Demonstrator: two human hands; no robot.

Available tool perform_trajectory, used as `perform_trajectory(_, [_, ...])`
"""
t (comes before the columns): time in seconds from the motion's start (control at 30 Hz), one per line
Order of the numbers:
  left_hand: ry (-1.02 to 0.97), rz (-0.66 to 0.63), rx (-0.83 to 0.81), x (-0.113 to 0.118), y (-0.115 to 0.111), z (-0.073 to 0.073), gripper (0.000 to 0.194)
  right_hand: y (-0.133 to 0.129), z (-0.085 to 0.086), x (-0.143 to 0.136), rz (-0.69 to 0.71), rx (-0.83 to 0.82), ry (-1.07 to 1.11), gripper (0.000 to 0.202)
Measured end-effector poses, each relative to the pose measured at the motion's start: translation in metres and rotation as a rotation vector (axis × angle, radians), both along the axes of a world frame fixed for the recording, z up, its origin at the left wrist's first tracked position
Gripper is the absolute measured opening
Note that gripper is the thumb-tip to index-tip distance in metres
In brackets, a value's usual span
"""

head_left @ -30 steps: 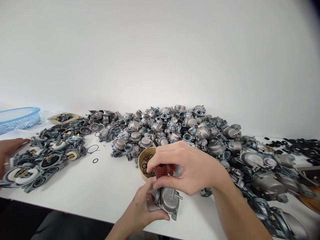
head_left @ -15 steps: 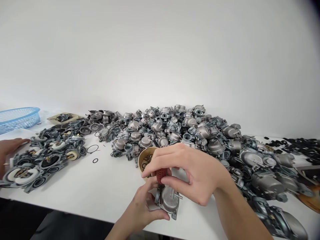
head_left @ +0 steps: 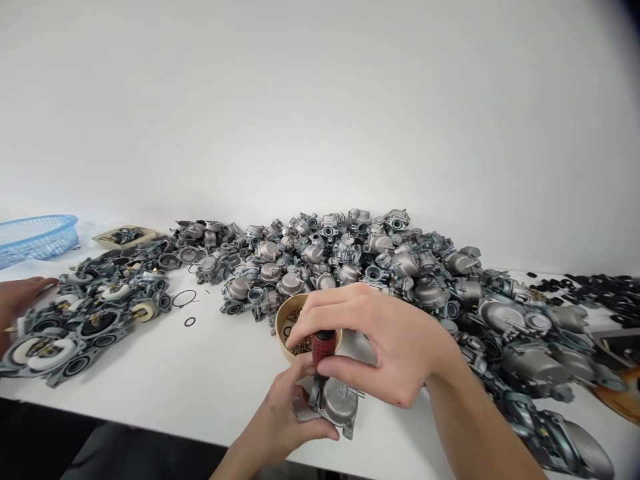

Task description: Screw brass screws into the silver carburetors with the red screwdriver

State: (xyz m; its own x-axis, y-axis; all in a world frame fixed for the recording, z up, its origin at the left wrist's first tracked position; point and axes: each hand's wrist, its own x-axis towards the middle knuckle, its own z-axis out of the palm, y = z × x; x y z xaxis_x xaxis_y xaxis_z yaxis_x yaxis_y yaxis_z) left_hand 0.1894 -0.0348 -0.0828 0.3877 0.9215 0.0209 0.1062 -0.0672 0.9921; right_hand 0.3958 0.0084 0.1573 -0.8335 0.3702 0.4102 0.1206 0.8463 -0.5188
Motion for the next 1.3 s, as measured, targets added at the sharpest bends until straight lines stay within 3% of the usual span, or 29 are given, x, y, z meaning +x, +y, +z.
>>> perform_trajectory(0.1, [0.024, 0.021, 0.012, -0.001, 0.0, 0.001, 0.1, 0.0, 0.002, 0.001, 0.059, -0.03, 0.006, 0.039])
perform_trajectory(0.27, [0.047, 0.027, 0.009, -0.001, 0.0, 0.002, 0.104, 0.0, -0.002, -0.002, -0.087, 0.057, -0.013, 0.01])
perform_trajectory(0.4, [0.06, 0.008, 0.008, 0.0, 0.001, -0.003, 0.093, -0.001, -0.005, -0.007, -0.195, 0.111, -0.079, 0.035])
perform_trajectory(0.53, [0.088, 0.047, -0.031, -0.001, 0.001, -0.008, 0.096, -0.005, -0.005, -0.011, -0.267, 0.17, -0.106, 0.044])
perform_trajectory(0.67, [0.062, 0.029, -0.008, -0.002, 0.0, -0.008, 0.097, -0.009, -0.002, -0.008, -0.163, 0.029, -0.118, 0.007])
perform_trajectory(0.77, [0.028, 0.017, 0.033, -0.002, 0.001, -0.01, 0.096, -0.009, 0.0, -0.004, -0.051, -0.041, -0.085, 0.027])
perform_trajectory(0.9, [0.058, 0.019, 0.012, -0.002, 0.001, -0.013, 0.097, -0.007, -0.002, -0.003, -0.107, 0.036, -0.106, 0.007])
perform_trajectory(0.97, [0.075, 0.014, 0.001, -0.002, 0.001, -0.013, 0.094, -0.007, -0.003, -0.005, -0.164, 0.091, -0.12, 0.014])
perform_trajectory(1.07, [0.082, 0.036, 0.004, 0.0, 0.0, -0.007, 0.096, -0.006, -0.006, -0.008, -0.205, 0.143, -0.106, 0.031])
perform_trajectory(1.23, [0.027, -0.022, 0.095, 0.004, 0.0, 0.018, 0.078, -0.009, -0.01, -0.012, -0.218, 0.25, -0.035, 0.048])
perform_trajectory(1.3, [0.019, -0.028, 0.082, 0.004, 0.001, 0.026, 0.08, -0.011, -0.009, -0.013, -0.239, 0.236, -0.036, 0.051])
